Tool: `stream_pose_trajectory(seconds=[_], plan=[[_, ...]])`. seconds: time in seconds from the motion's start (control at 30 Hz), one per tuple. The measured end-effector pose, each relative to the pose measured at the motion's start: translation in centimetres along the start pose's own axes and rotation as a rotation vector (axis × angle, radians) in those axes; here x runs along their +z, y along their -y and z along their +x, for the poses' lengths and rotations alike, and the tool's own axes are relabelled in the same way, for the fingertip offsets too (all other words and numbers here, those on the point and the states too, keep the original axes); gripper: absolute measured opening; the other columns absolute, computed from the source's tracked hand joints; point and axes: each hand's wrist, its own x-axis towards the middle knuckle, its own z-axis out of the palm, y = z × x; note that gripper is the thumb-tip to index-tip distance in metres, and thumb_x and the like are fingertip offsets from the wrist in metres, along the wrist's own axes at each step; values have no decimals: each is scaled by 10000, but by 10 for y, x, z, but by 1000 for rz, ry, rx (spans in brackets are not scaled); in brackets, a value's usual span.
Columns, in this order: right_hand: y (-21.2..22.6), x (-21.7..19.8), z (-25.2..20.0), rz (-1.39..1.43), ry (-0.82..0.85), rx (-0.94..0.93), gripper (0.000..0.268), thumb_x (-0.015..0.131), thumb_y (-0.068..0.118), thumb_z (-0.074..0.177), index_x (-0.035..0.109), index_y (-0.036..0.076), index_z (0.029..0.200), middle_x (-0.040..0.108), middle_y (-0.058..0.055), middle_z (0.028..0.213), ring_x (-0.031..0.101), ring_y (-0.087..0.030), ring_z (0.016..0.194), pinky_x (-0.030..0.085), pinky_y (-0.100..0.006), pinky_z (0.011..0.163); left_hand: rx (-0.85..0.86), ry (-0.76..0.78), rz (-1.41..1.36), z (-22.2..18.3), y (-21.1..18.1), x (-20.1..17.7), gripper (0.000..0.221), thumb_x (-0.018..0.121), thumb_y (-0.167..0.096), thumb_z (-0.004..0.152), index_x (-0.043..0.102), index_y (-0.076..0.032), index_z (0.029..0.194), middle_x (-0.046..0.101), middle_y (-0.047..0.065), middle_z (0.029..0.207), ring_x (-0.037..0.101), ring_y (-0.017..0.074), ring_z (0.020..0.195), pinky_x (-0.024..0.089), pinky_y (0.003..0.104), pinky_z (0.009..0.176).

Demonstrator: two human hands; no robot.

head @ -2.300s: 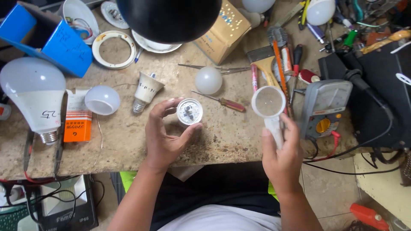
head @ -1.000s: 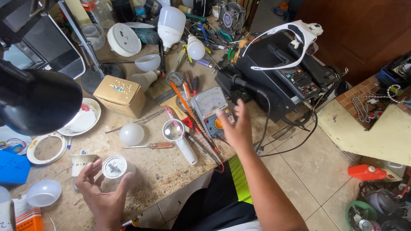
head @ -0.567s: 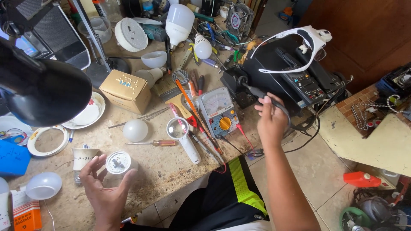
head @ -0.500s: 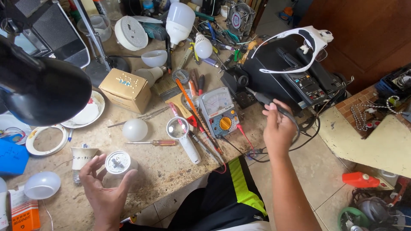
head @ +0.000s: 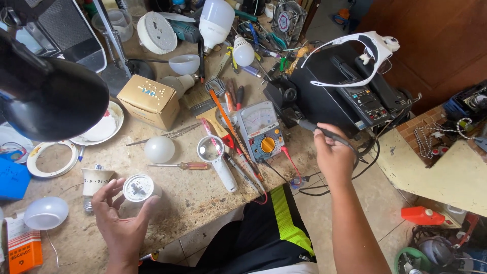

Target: Inspecting an LED bulb circuit board with a magnifying glass and soldering wires to it at a repair bench.

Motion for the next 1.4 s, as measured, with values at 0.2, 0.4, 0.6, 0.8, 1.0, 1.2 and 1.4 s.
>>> stream_pose_trajectory(seconds=[0.2,0.4,0.6,0.8,1.0,1.2,1.4], plan=[[-18,9,18,180,-108,-130,203,620,150,1003,744,-2,1054,784,-124,904,779,-192,845,631,-297,774,15,13,4,-1,-4,0,818,833,-183,734,393,-11,1402,549,276,1377,604,373,1236,542,437,980],[-32,5,29,23,-145,-156,309,612,268,1069,774,42,935,792,-55,894,739,-161,743,555,-312,687,66,-49,-145,-4,10,2,637,515,-453,968,281,-52,1404,489,250,1349,519,373,1290,484,481,1016],[-26,5,34,-18,-87,-107,281,627,267,1052,759,27,989,792,-76,898,785,-196,805,615,-353,751,82,-82,-155,-5,18,2,617,417,-512,1046,288,-23,1399,505,260,1320,536,370,1247,473,449,984],[-19,0,26,-32,-26,-237,187,630,199,1033,747,73,1105,780,-80,904,758,-176,829,600,-316,723,88,-89,-186,-3,21,3,618,419,-539,1049,299,-32,1382,500,239,1304,535,352,1227,471,457,994],[-1,-15,10,-72,31,-142,211,644,157,909,776,173,1073,764,39,942,713,-116,871,543,-265,796,72,-109,-200,-4,17,2,654,399,-571,1055,306,-12,1383,492,235,1279,537,350,1196,488,453,971],[-1,-12,16,-124,116,-191,249,627,190,891,789,183,1081,771,26,1055,698,-155,971,537,-315,876,83,-121,-200,-6,16,2,677,395,-589,1058,324,-3,1389,501,234,1274,543,342,1187,494,449,967],[-15,-37,1,133,-85,-368,134,610,-56,1020,694,-73,1124,748,-187,909,764,-227,812,616,-276,676,67,-132,-203,-7,16,1,683,384,-601,1054,313,0,1371,498,233,1271,555,341,1147,524,449,924]])
